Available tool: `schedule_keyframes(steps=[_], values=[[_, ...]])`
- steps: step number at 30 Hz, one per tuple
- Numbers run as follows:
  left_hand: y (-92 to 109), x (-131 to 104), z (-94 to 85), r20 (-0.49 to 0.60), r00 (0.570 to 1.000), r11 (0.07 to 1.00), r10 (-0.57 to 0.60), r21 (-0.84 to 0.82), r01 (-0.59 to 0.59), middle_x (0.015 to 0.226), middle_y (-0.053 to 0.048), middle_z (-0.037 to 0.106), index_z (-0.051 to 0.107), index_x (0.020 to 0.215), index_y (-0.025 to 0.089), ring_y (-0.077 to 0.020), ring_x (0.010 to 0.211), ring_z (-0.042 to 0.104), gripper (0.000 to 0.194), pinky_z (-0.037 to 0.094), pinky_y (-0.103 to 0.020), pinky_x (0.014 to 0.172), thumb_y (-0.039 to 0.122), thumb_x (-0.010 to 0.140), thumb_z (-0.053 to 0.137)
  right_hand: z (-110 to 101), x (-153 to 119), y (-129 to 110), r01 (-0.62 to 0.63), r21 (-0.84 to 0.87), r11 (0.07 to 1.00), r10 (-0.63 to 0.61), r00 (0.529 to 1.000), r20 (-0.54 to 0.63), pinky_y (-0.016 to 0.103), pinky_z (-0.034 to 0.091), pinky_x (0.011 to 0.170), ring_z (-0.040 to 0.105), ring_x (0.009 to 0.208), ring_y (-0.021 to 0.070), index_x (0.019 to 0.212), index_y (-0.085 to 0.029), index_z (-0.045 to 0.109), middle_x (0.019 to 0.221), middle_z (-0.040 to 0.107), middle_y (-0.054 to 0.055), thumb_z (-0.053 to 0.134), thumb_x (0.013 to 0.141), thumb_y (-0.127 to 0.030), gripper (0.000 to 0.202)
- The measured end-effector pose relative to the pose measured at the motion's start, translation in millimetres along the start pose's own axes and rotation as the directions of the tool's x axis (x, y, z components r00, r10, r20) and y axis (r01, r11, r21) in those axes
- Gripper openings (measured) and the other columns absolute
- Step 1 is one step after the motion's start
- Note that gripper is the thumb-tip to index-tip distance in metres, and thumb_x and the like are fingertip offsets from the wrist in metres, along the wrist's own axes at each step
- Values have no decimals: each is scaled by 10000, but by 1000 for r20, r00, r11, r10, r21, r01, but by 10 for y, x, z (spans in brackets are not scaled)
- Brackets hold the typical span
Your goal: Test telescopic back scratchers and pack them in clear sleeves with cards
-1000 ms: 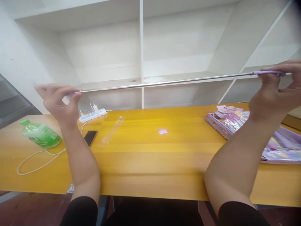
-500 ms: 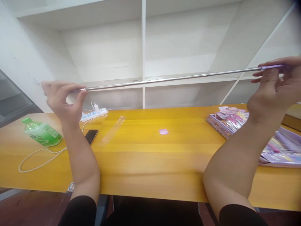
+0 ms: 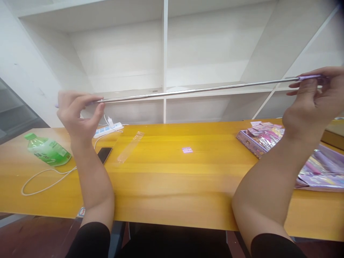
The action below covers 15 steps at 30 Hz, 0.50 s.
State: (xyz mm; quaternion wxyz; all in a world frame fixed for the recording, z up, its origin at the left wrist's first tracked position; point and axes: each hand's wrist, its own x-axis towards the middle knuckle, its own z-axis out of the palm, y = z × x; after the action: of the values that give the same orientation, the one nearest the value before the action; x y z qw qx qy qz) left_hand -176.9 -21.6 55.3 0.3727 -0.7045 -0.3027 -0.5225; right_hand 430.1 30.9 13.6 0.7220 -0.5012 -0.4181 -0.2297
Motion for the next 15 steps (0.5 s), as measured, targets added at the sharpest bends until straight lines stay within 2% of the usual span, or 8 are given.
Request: schedule_keyframes(steps=[2, 5, 8, 10, 15], values=[[-21, -3, 11, 7, 1000, 1000, -9, 3, 9, 883, -36, 582, 671, 1018, 63, -258, 1174, 692, 445, 206, -397, 765, 470, 1194, 634, 5, -15, -37, 5, 42, 999, -6, 1000, 30, 325, 602, 665, 802, 848, 169, 960, -276, 625, 1056, 736, 75, 512, 982, 31, 328], [-150, -32, 72, -87, 996, 999, 3, -33, -6, 914, -43, 669, 795, 1070, 212, -204, 956, 608, 288, 321, -416, 677, 499, 1063, 767, 16, -30, -52, -5, 42, 999, 3, 998, 57, 340, 590, 679, 797, 864, 180, 987, -268, 634, 1074, 722, 88, 511, 1004, 16, 310], [-245, -61, 107, -146, 989, 998, 8, -53, -15, 921, -40, 735, 841, 1114, 325, -237, 882, 562, 165, 379, -446, 657, 413, 979, 805, 29, -44, -36, 31, 33, 999, -34, 996, 86, 341, 600, 677, 803, 882, 191, 1045, -254, 672, 1114, 723, 98, 524, 1017, 0, 296], [-245, -66, 97, -156, 988, 998, -14, -70, 4, 922, -39, 756, 836, 1126, 321, -252, 873, 570, 184, 383, -445, 646, 355, 948, 804, 37, -56, -32, 40, 4, 999, -40, 994, 104, 337, 608, 682, 805, 894, 185, 1068, -255, 687, 1187, 731, 110, 525, 1025, -6, 300], [-203, -39, 51, -219, 974, 997, 55, -45, -66, 857, -19, 759, 815, 1057, 282, -211, 734, 550, 245, 381, -449, 618, 236, 816, 809, 60, -55, -40, 48, -26, 999, -44, 990, 131, 346, 625, 713, 806, 907, 184, 1078, -254, 693, 1237, 743, 127, 530, 1054, -43, 268]])
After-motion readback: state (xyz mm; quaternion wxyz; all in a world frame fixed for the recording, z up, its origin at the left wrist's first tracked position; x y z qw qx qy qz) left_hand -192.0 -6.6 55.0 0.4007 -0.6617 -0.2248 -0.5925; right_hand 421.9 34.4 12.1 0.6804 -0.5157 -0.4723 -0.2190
